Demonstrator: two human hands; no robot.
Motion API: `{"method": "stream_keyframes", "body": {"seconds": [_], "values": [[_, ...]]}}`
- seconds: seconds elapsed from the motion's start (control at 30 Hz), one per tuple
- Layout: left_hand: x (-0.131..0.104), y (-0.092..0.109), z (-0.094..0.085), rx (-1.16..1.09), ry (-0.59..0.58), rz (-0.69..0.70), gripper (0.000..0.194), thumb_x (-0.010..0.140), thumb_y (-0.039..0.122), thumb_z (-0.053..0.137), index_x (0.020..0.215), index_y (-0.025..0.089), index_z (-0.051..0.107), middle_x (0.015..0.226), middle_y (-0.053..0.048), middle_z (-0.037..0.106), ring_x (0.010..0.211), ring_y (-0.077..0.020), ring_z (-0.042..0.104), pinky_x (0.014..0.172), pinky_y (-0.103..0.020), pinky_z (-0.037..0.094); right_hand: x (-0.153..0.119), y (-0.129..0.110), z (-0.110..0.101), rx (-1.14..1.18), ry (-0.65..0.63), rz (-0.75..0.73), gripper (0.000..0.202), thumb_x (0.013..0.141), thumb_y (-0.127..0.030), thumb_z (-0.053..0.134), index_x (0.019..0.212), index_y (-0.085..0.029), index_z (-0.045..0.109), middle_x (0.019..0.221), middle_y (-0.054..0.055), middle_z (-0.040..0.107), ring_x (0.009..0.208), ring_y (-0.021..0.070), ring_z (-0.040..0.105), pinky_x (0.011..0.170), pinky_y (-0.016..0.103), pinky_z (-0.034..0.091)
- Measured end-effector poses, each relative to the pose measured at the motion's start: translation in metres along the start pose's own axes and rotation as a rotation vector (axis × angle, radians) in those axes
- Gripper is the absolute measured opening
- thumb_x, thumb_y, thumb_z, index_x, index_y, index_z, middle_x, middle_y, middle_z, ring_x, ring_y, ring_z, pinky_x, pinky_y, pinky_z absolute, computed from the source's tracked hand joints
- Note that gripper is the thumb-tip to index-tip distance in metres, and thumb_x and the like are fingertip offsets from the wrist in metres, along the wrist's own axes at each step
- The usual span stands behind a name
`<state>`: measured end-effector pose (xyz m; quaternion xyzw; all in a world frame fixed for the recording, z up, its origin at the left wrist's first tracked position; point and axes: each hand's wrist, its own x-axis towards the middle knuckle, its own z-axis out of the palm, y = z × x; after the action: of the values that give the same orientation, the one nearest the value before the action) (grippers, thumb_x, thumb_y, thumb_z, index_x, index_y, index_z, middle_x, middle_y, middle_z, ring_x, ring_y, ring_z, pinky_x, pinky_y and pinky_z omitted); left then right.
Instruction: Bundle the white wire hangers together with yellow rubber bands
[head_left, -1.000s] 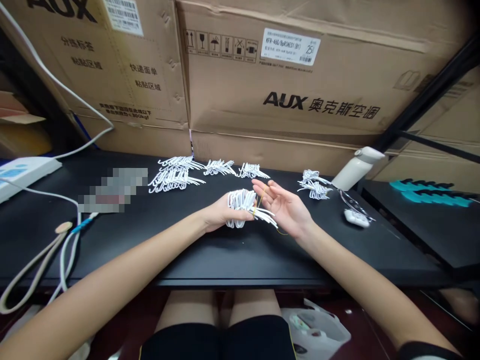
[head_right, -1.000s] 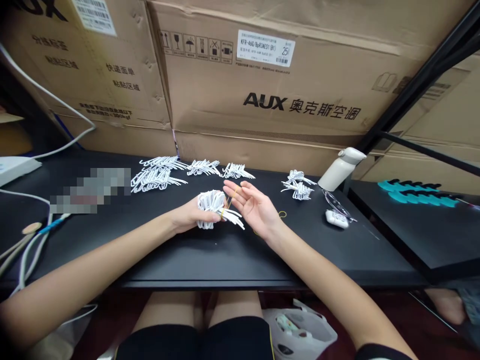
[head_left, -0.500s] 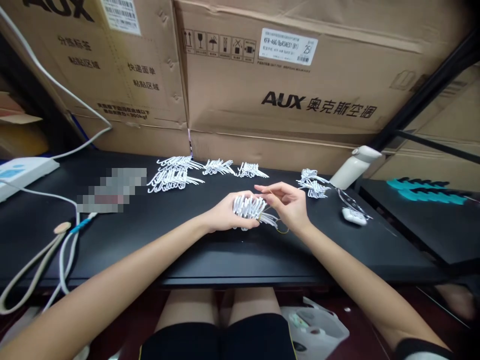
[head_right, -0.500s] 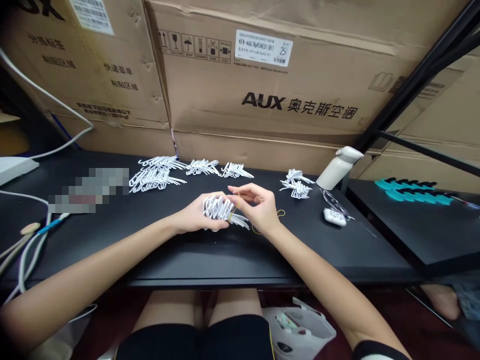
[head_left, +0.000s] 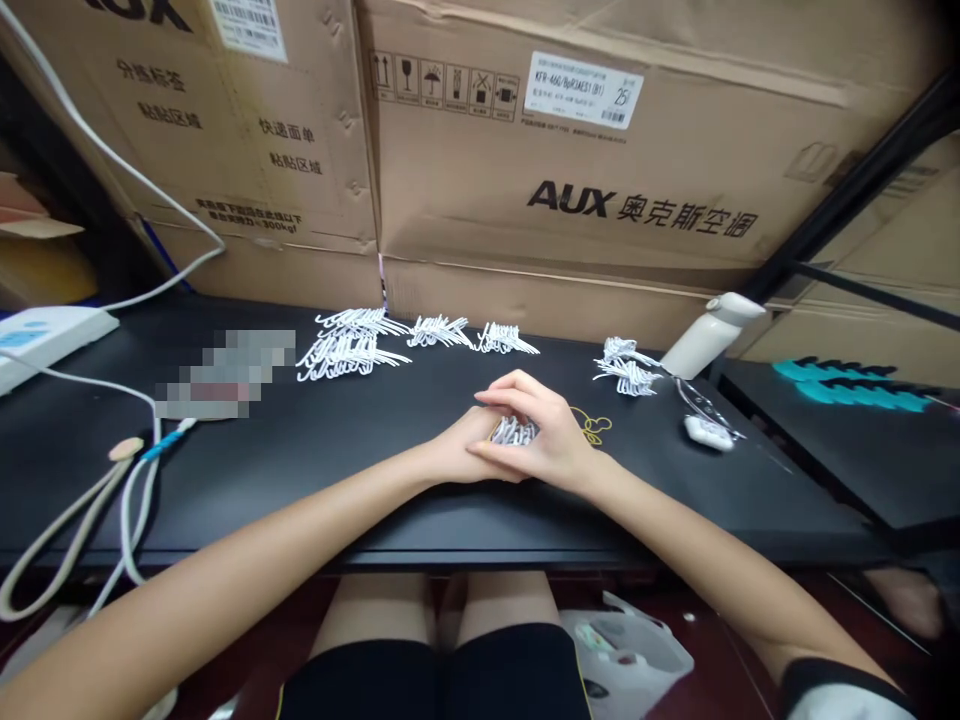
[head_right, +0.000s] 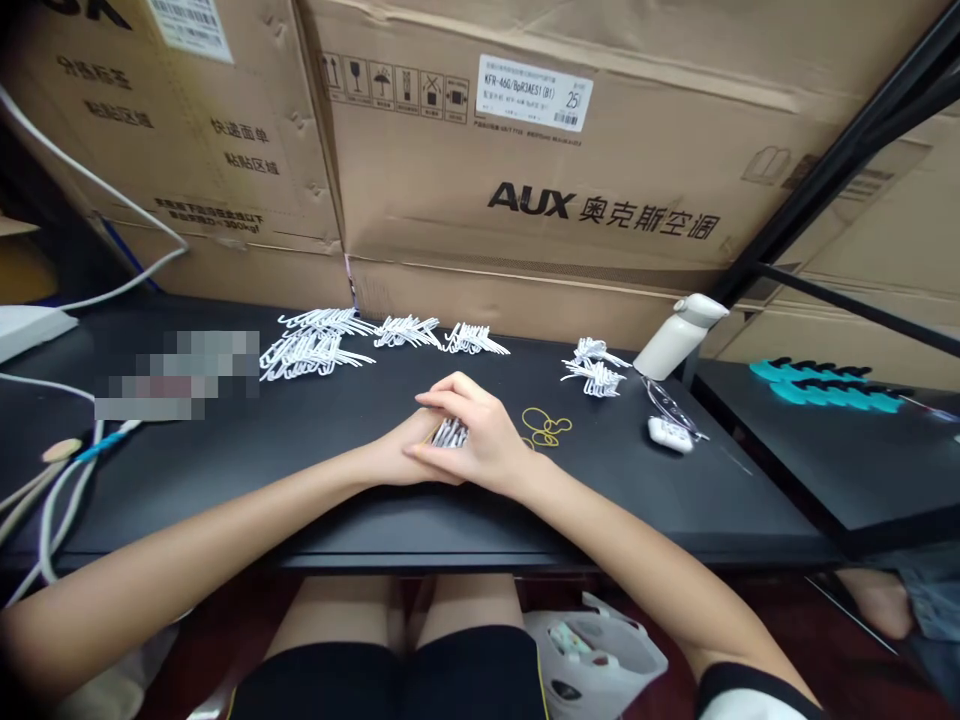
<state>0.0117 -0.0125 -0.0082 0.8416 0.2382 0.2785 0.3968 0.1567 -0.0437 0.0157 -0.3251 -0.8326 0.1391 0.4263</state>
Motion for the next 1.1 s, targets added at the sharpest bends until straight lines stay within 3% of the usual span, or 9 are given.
{"method": "stream_keyframes", "body": {"seconds": [0.1,0.2,0.27,0.37,0.47,0.57,0.7,0.87,1.1], "values": [[-0.001,0.002,0.003,-0.015,0.019,-0.092,0.042,0.059,0.029,0.073,0.095,0.017,0.054,0.088,-0.002,0.060,0.078,-0.0194,0.057,0.065,-0.027,0.045,0.002,0.001,-0.003,0.104,0.108,0.201,0.032,0.061,-0.031,0.079,0.075,-0.020,0.053,0.073,0.000,0.053,0.065,0.0137,0.050,0.063,0.029,0.045],[-0.003,0.002,0.005,-0.051,-0.009,-0.097,0.043,0.061,0.026,0.072,0.098,0.017,0.053,0.091,-0.002,0.063,0.082,-0.0197,0.059,0.071,-0.028,0.045,0.003,0.006,-0.007,0.400,0.065,0.442,0.045,0.053,-0.031,0.083,0.063,-0.020,0.041,0.056,-0.007,0.045,0.050,0.0085,0.041,0.050,0.024,0.038],[-0.003,0.000,0.006,-0.064,-0.028,-0.072,0.040,0.063,0.022,0.069,0.100,0.017,0.055,0.093,-0.002,0.064,0.084,-0.0198,0.059,0.073,-0.028,0.045,0.004,0.009,-0.008,0.579,0.043,0.557,0.048,0.051,-0.030,0.084,0.059,-0.020,0.039,0.051,-0.007,0.046,0.046,0.0069,0.041,0.046,0.022,0.035],[-0.003,-0.002,0.006,-0.037,-0.058,-0.088,0.034,0.064,0.021,0.066,0.097,0.016,0.057,0.085,-0.002,0.064,0.077,-0.0189,0.060,0.068,-0.027,0.046,0.004,0.012,-0.008,0.706,0.155,0.673,0.045,0.050,-0.029,0.085,0.057,-0.019,0.042,0.049,-0.006,0.052,0.044,0.0074,0.046,0.045,0.022,0.038],[-0.002,-0.003,0.006,-0.014,-0.043,-0.078,0.043,0.064,0.022,0.067,0.105,0.017,0.056,0.089,-0.003,0.065,0.078,-0.0197,0.060,0.069,-0.028,0.047,0.004,0.012,-0.009,0.749,0.228,0.740,0.035,0.055,-0.031,0.083,0.061,-0.018,0.051,0.055,-0.002,0.062,0.050,0.0108,0.056,0.051,0.024,0.046],[-0.001,-0.004,0.006,-0.010,-0.047,-0.040,0.046,0.065,0.020,0.068,0.109,0.017,0.056,0.097,-0.004,0.065,0.086,-0.0216,0.061,0.076,-0.032,0.048,0.003,0.008,-0.010,0.701,0.188,0.683,0.026,0.059,-0.031,0.081,0.070,-0.017,0.061,0.076,0.005,0.072,0.069,0.0170,0.066,0.064,0.030,0.052],[-0.001,-0.006,0.006,-0.036,-0.005,-0.001,0.044,0.061,0.021,0.073,0.102,0.017,0.061,0.106,-0.006,0.061,0.102,-0.0261,0.056,0.086,-0.036,0.047,0.001,-0.002,-0.008,0.412,0.021,0.450,0.018,0.061,-0.024,0.078,0.074,-0.017,0.067,0.086,0.007,0.072,0.085,0.0227,0.067,0.079,0.037,0.052],[0.000,-0.005,0.005,-0.129,0.006,-0.017,0.054,0.056,0.022,0.078,0.107,0.018,0.060,0.110,-0.006,0.059,0.104,-0.0255,0.057,0.085,-0.034,0.049,0.002,-0.012,-0.008,0.045,-0.073,0.224,0.009,0.069,-0.016,0.069,0.076,-0.020,0.068,0.090,0.006,0.071,0.085,0.0222,0.066,0.079,0.036,0.051],[0.002,-0.005,0.009,-0.123,0.030,-0.102,0.053,0.057,0.023,0.077,0.107,0.019,0.060,0.113,-0.004,0.060,0.106,-0.0264,0.057,0.087,-0.037,0.049,0.008,-0.014,-0.014,-0.142,-0.197,0.157,0.012,0.071,-0.011,0.063,0.077,-0.020,0.068,0.089,0.005,0.070,0.084,0.0217,0.063,0.077,0.035,0.049]]}}
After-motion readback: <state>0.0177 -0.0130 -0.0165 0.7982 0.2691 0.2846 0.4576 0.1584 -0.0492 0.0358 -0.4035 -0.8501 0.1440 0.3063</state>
